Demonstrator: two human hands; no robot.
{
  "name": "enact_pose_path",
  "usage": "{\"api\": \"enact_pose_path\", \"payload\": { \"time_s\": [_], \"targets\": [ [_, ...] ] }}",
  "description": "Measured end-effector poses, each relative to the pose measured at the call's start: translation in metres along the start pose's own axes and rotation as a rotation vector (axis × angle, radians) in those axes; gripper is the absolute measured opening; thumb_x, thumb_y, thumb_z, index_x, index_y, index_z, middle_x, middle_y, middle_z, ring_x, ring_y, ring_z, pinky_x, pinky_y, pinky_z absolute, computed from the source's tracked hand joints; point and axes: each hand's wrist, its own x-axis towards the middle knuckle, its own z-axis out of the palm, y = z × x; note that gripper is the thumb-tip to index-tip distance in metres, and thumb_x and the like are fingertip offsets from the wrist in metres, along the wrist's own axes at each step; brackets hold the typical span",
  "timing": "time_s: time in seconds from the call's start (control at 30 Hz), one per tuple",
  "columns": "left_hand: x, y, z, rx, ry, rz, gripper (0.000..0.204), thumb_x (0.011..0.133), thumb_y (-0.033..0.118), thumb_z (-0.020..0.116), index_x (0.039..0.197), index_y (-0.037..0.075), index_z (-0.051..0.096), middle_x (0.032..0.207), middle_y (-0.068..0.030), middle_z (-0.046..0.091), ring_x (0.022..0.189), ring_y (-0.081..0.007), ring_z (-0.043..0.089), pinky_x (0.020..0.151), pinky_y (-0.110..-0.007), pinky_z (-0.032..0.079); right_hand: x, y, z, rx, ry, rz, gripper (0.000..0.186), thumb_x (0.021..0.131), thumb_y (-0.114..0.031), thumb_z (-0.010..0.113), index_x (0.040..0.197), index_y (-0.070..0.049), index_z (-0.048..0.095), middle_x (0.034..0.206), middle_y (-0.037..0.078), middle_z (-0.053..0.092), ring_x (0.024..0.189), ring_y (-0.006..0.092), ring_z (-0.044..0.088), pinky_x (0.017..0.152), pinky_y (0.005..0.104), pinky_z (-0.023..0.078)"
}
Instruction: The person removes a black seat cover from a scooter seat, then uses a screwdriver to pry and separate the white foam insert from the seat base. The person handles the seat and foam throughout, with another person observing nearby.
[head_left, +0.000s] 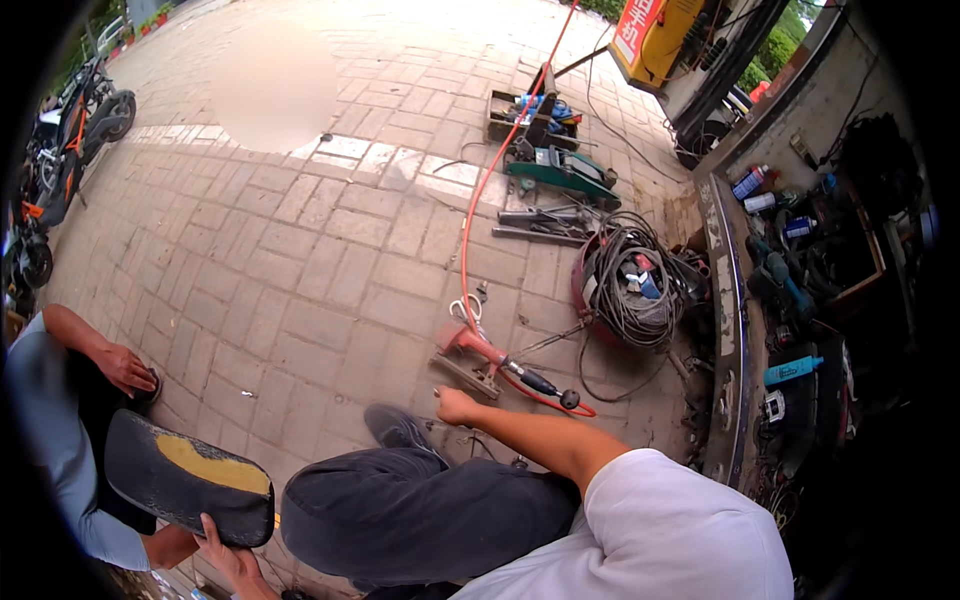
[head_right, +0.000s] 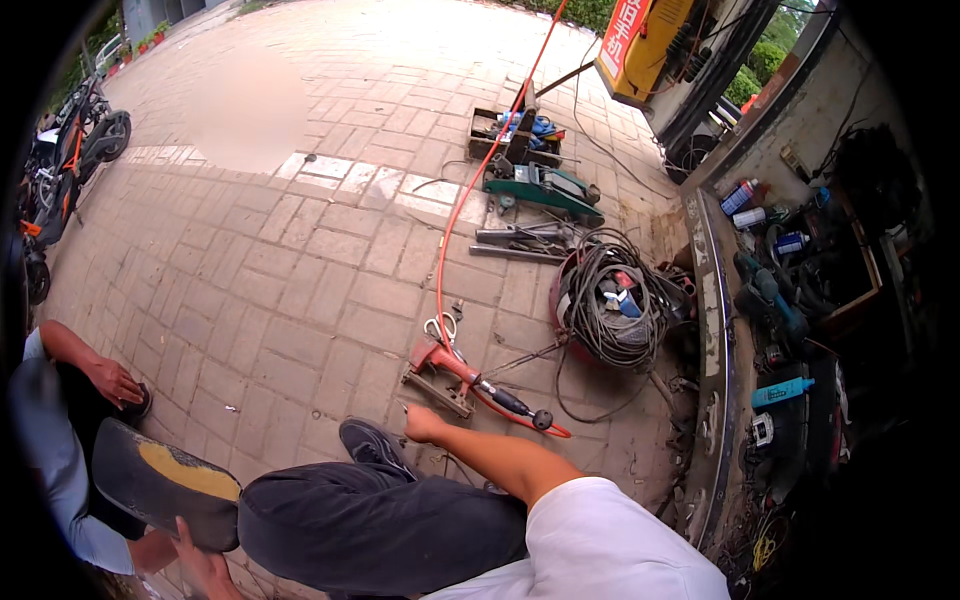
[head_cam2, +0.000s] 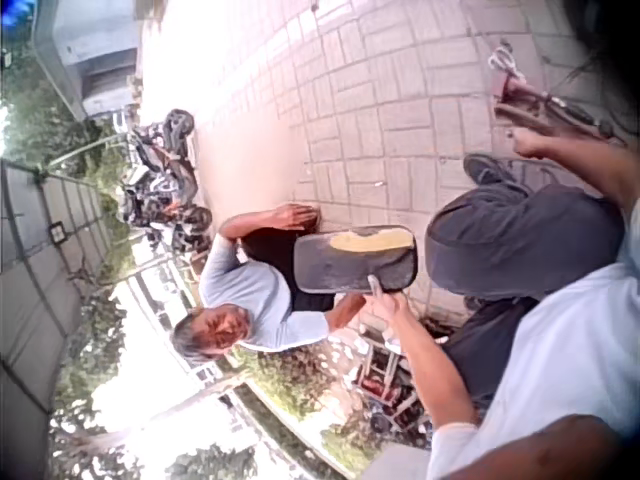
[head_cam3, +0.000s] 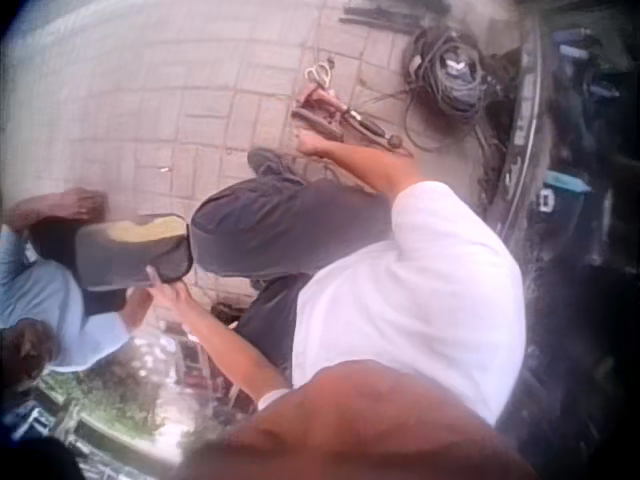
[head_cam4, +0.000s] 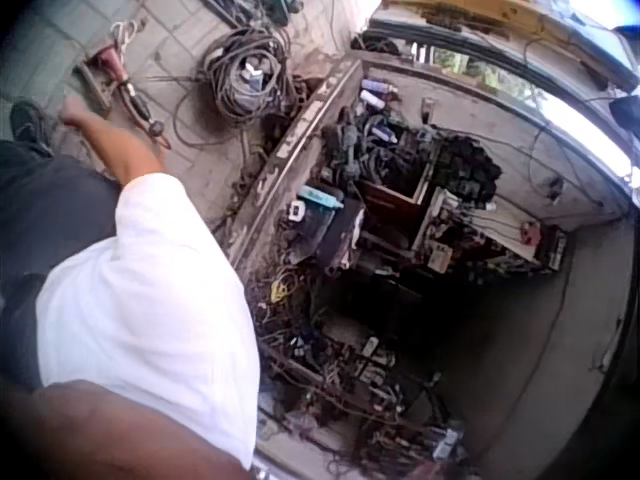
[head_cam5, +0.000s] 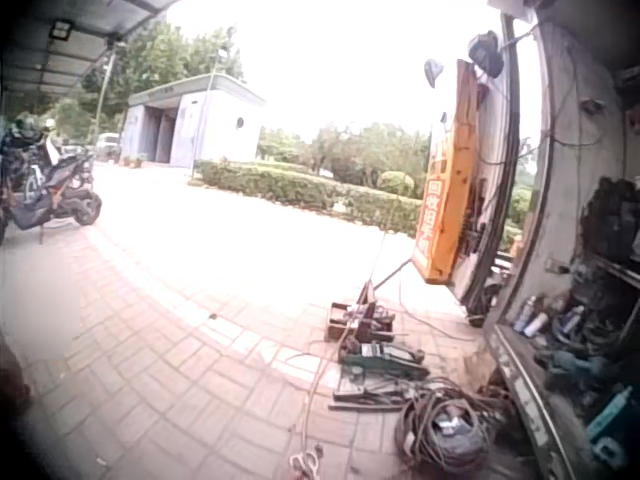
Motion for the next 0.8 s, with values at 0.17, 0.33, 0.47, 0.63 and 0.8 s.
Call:
{"api": "enact_pose_path", "payload": {
  "time_s": [0.17,0.33,0.47,0.63,0.8],
  "targets": [
    [-0.023,-0.004,0.019,0.297,-0.009,-0.057,0.055,0.094,0.019,0.064,0.140,-0.001,0.040,0.136,-0.0153,0.051,0.116,-0.0285,0.056,0.097,-0.038,0.048,-0.022,0.065,0.027,-0.047,0.212,-0.180,0.057,0.086,-0.029,0.062,0.131,0.003,0.049,0.124,0.029,0.056,0.118,0.0409,0.053,0.099,0.0426,0.043],
    [-0.028,-0.007,0.023,0.192,-0.023,-0.061,0.057,0.093,0.022,0.065,0.140,0.000,0.041,0.138,-0.0160,0.050,0.119,-0.0299,0.054,0.101,-0.041,0.046,-0.070,-0.004,-0.006,0.352,-0.181,-0.370,0.075,0.092,-0.053,0.058,0.143,0.000,0.039,0.144,0.024,0.039,0.133,0.0355,0.040,0.108,0.0404,0.032],
    [-0.030,-0.002,0.017,0.006,-0.024,-0.125,0.056,0.097,0.029,0.058,0.140,-0.001,0.039,0.135,-0.0165,0.052,0.120,-0.0304,0.054,0.103,-0.044,0.044,-0.097,-0.019,-0.004,0.647,-0.672,-0.629,0.081,0.092,-0.047,0.061,0.152,-0.004,0.026,0.155,0.021,0.029,0.142,0.0314,0.031,0.114,0.0388,0.027],
    [-0.047,-0.005,0.053,-0.622,-0.193,-0.144,0.048,0.096,0.037,0.056,0.131,0.004,0.054,0.133,-0.0096,0.056,0.114,-0.0283,0.059,0.098,-0.044,0.051,-0.056,-0.006,-0.045,-0.060,-0.269,-0.532,0.071,0.086,-0.045,0.067,0.134,0.005,0.049,0.129,0.023,0.058,0.120,0.0370,0.056,0.101,0.0420,0.044],
    [-0.059,-0.037,0.087,-1.620,-0.651,-0.284,0.035,0.092,0.022,0.055,0.123,0.008,0.047,0.108,-0.0031,0.057,0.108,-0.0171,0.061,0.083,-0.047,0.056,-0.036,-0.195,-0.096,0.342,-0.493,-0.696,0.070,0.089,-0.040,0.068,0.139,0.003,0.045,0.137,0.020,0.053,0.126,0.0290,0.053,0.102,0.0410,0.044]
  ]
}}
